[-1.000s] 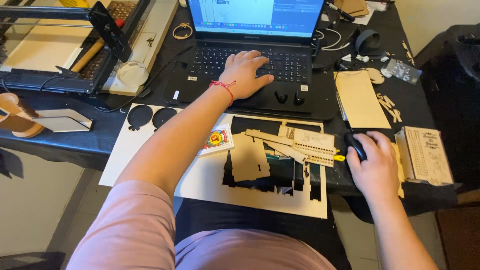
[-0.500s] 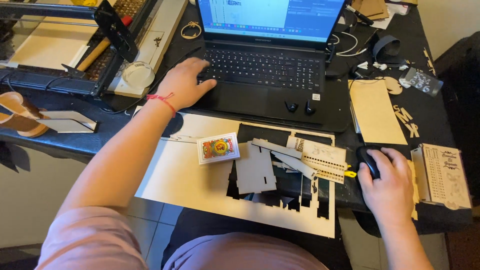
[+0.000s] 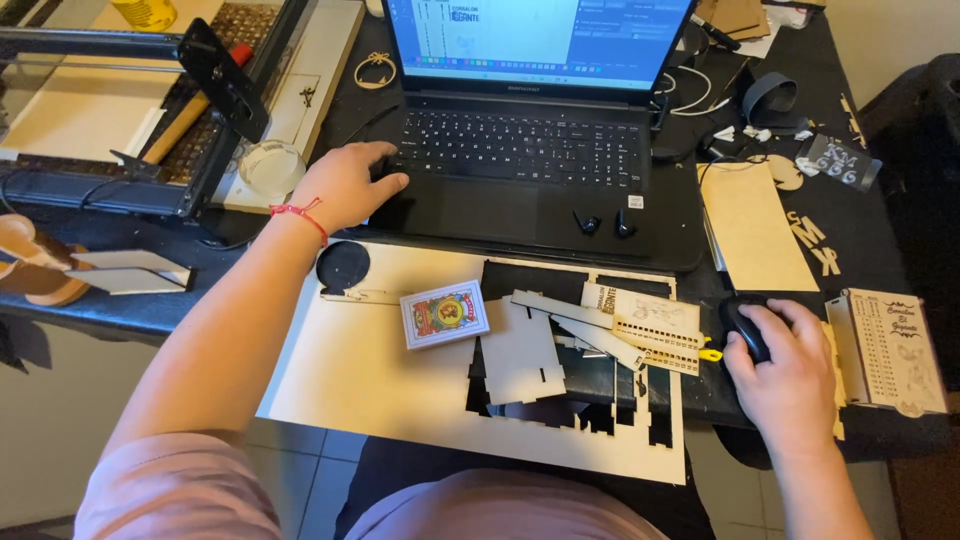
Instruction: Assembling laser-cut wooden components by fitting tabs into slots and using a laptop for process management.
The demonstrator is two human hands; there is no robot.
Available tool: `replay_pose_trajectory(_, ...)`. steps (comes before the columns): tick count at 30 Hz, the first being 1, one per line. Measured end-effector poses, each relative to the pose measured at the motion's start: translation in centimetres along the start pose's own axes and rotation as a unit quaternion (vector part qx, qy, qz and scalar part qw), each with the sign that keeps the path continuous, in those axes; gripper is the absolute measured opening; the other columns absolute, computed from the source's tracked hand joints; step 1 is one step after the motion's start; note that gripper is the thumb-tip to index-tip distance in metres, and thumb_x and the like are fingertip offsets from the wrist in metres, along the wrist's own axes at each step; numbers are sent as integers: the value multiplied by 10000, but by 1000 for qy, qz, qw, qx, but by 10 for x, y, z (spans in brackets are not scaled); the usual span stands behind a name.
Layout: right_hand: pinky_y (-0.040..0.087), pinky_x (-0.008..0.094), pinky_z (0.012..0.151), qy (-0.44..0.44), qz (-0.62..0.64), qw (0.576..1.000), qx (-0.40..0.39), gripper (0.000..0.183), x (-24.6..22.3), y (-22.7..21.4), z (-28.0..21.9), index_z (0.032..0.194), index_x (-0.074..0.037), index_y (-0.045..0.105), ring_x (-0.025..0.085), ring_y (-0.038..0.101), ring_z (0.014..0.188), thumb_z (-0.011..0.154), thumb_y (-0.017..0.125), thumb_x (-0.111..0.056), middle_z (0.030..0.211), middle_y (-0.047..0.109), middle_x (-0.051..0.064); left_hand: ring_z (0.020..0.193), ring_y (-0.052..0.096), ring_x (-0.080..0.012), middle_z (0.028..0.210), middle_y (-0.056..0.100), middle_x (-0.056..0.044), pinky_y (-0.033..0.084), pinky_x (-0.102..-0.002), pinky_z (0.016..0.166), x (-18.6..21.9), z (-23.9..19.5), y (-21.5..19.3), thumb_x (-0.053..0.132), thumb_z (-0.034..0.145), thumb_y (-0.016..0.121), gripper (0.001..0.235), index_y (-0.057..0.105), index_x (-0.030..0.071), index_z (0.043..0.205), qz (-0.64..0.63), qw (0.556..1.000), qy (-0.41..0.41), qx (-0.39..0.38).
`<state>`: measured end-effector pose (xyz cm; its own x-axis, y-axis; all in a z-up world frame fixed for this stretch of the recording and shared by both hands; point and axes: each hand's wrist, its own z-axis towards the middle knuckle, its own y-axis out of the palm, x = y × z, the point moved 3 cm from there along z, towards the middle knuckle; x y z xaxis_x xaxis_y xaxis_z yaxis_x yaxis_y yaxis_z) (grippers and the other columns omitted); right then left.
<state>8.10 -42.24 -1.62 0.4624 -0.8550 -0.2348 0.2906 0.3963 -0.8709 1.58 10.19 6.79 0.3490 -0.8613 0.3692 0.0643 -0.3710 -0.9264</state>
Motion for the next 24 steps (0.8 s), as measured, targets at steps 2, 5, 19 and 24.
replay_pose_trajectory(2,501,518,945,18,-1,1000,-9,362,-2,-2,1,1216,-140,727,339,576,1191,865,669,-206,1347,590,104,1198,568,-341,1347,600,-133,462,-474,943,-2,2,-1,436,921,561,558,558,123,1383,6,1000,10,-3)
replay_pose_trajectory(5,510,528,912,32,-3,999,-20,377,-4,-4,2,1226,-146,721,331,578,1191,859,670,-214,1355,582,93,1200,572,-333,1356,599,-121,468,-476,945,-5,4,-2,446,920,567,564,562,123,1382,20,999,25,-6)
replay_pose_trajectory(19,501,502,1139,-169,72,975,126,192,-85,-36,55,1165,147,754,435,627,1214,1012,726,35,1320,653,298,1027,633,-419,1198,696,-127,483,-541,805,-43,34,15,239,872,504,384,680,178,1209,58,987,123,85)
replay_pose_trajectory(24,295,585,1107,-145,32,957,-249,564,-215,-17,142,1427,-151,518,366,392,1362,915,570,-384,1505,453,131,927,647,-346,1087,715,-73,431,-483,846,-39,45,19,207,898,475,361,740,194,1142,39,983,148,105)
